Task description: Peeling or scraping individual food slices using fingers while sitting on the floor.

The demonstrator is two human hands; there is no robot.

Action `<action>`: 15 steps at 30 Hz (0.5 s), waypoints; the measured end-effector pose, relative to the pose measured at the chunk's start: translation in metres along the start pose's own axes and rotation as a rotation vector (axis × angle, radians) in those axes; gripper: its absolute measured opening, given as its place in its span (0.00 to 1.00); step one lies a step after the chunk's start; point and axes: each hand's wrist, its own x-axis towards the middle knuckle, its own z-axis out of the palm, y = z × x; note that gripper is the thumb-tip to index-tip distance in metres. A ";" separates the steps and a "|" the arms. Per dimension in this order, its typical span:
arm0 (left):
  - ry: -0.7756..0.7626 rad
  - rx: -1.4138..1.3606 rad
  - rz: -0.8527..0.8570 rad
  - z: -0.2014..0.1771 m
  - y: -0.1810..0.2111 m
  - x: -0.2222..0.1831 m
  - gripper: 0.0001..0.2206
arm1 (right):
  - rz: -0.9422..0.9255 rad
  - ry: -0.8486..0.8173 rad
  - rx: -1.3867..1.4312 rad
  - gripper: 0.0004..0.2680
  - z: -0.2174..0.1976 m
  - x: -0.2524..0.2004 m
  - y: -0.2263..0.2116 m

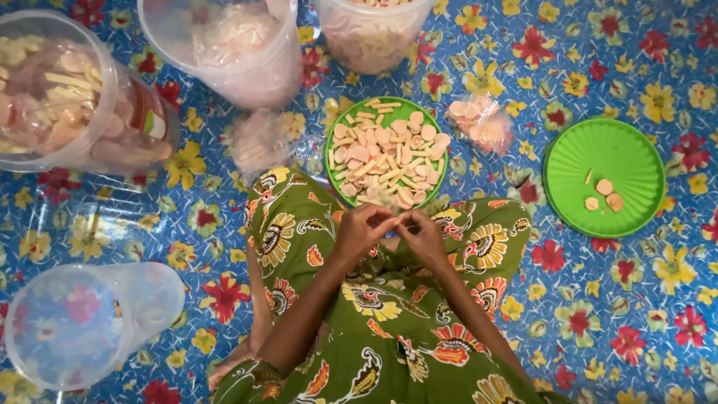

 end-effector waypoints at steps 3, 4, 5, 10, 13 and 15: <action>-0.003 -0.001 -0.049 0.003 0.002 0.004 0.06 | -0.054 -0.021 -0.090 0.03 0.002 0.005 0.011; -0.004 -0.001 -0.055 0.001 0.006 0.006 0.06 | -0.049 -0.023 -0.090 0.03 0.003 0.007 0.007; -0.002 -0.019 -0.067 0.001 0.009 0.007 0.05 | -0.078 -0.019 -0.128 0.03 0.004 0.008 0.005; -0.008 -0.069 -0.148 -0.003 0.010 0.009 0.03 | -0.028 -0.042 0.000 0.03 0.002 0.009 -0.011; -0.002 -0.050 -0.160 0.001 -0.008 0.011 0.03 | 0.067 -0.049 0.133 0.04 0.002 0.012 -0.012; 0.033 0.053 -0.088 0.005 -0.024 0.013 0.04 | 0.085 -0.006 0.206 0.03 0.002 0.012 -0.016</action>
